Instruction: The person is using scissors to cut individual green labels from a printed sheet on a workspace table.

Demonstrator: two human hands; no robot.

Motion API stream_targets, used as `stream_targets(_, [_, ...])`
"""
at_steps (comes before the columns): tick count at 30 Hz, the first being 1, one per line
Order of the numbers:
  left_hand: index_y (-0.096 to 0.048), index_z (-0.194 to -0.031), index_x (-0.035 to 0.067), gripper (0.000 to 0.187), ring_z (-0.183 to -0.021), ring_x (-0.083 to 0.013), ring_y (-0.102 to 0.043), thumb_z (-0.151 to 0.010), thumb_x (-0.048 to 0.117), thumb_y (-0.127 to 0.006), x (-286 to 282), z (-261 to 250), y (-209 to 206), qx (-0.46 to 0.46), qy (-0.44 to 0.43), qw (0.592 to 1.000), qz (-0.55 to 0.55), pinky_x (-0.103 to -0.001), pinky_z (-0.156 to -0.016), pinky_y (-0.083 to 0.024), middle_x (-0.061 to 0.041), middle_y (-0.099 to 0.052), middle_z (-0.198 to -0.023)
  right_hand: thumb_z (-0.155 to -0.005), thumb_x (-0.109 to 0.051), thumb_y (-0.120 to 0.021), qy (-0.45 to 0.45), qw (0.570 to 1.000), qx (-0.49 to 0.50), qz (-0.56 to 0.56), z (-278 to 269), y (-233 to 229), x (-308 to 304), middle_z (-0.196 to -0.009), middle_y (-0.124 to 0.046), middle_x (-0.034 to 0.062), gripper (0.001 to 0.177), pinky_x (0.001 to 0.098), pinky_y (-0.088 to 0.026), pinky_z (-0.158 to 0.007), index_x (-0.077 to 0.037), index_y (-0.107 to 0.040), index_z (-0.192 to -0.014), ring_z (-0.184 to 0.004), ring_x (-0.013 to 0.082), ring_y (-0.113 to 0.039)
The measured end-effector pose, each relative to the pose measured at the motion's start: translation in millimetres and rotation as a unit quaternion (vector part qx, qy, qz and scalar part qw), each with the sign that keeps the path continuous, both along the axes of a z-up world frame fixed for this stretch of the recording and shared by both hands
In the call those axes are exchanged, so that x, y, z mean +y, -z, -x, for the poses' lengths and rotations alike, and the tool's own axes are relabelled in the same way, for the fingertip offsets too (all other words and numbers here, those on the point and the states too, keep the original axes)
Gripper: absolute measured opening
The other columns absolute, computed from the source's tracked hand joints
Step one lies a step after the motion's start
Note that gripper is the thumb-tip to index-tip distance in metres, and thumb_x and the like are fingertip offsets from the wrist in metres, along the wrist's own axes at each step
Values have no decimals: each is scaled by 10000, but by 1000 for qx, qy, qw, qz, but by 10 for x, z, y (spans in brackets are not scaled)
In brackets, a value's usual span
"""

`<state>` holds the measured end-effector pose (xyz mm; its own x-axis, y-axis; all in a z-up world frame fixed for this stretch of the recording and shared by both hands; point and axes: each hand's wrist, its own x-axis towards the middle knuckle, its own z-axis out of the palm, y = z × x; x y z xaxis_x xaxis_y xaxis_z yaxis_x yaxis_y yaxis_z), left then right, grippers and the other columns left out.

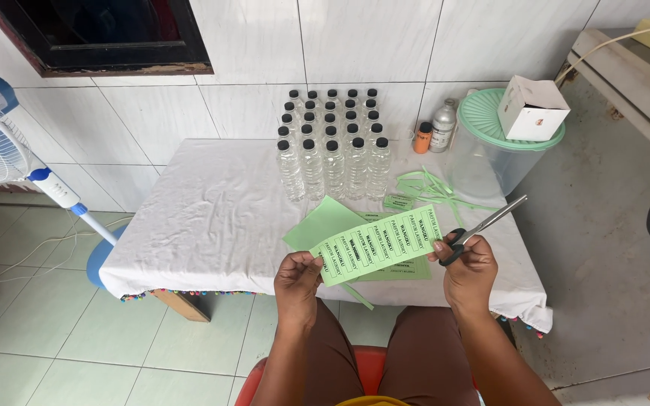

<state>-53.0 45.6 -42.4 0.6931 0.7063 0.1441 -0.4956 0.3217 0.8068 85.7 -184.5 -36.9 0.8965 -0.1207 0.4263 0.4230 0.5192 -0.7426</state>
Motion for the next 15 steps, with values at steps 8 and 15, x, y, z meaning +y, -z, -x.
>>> stream_targets(8, [-674,-924,89,111,-899,-247,-737,-900,0,-736,87,18,118,30,35,998,49,-323,-681,-529,-64,-721,-865,-805,87,-786,-49,997,53,29,-22,98,-44,-970,-652,95,263,316,-666,-650,-87,-590,-829,-819,195,-648])
stream_targets(15, [-653,-891,106,177,-846,-240,-731,-871,-32,-762,60,-15,238,31,44,999,-6,-293,-567,-526,-63,-700,-870,-804,99,-782,-25,998,57,29,-85,110,-118,-991,-658,102,294,321,-663,-638,-100,-575,-871,-880,200,-650])
